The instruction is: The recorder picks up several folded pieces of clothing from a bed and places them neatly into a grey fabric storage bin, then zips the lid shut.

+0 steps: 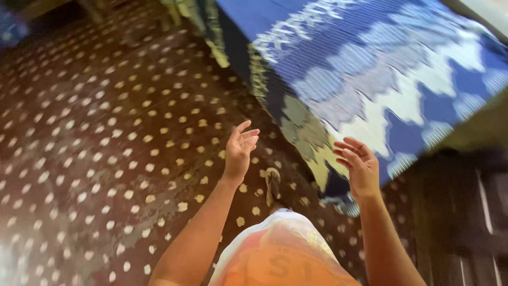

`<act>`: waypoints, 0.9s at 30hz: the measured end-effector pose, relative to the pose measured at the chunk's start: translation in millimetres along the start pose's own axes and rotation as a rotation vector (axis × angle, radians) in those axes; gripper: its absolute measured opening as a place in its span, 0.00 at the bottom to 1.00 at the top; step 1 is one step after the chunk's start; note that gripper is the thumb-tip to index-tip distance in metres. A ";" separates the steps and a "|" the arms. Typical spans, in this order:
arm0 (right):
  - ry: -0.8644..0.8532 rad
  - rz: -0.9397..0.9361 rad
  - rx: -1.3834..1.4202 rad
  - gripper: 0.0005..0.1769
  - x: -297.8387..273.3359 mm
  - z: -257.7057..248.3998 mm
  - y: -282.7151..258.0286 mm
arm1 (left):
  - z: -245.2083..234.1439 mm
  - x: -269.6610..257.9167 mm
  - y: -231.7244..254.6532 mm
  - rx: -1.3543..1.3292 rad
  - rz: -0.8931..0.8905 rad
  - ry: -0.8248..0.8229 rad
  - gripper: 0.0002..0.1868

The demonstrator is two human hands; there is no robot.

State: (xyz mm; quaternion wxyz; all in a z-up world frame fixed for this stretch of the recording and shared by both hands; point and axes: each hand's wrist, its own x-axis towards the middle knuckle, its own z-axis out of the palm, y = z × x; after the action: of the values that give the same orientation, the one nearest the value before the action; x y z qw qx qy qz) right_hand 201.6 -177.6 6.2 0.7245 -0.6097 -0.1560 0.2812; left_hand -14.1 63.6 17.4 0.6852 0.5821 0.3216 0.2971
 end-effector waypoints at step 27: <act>-0.493 0.008 -0.160 0.19 437.9 360.7 -16.5 | -196.1 354.7 42.5 -0.102 0.029 0.450 0.30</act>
State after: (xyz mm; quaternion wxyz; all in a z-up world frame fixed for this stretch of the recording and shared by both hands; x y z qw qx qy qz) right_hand 347.4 369.5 46.1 0.6131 -0.5786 -0.3472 0.4109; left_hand 49.0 466.0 3.1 0.6204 0.4701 0.4427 0.4452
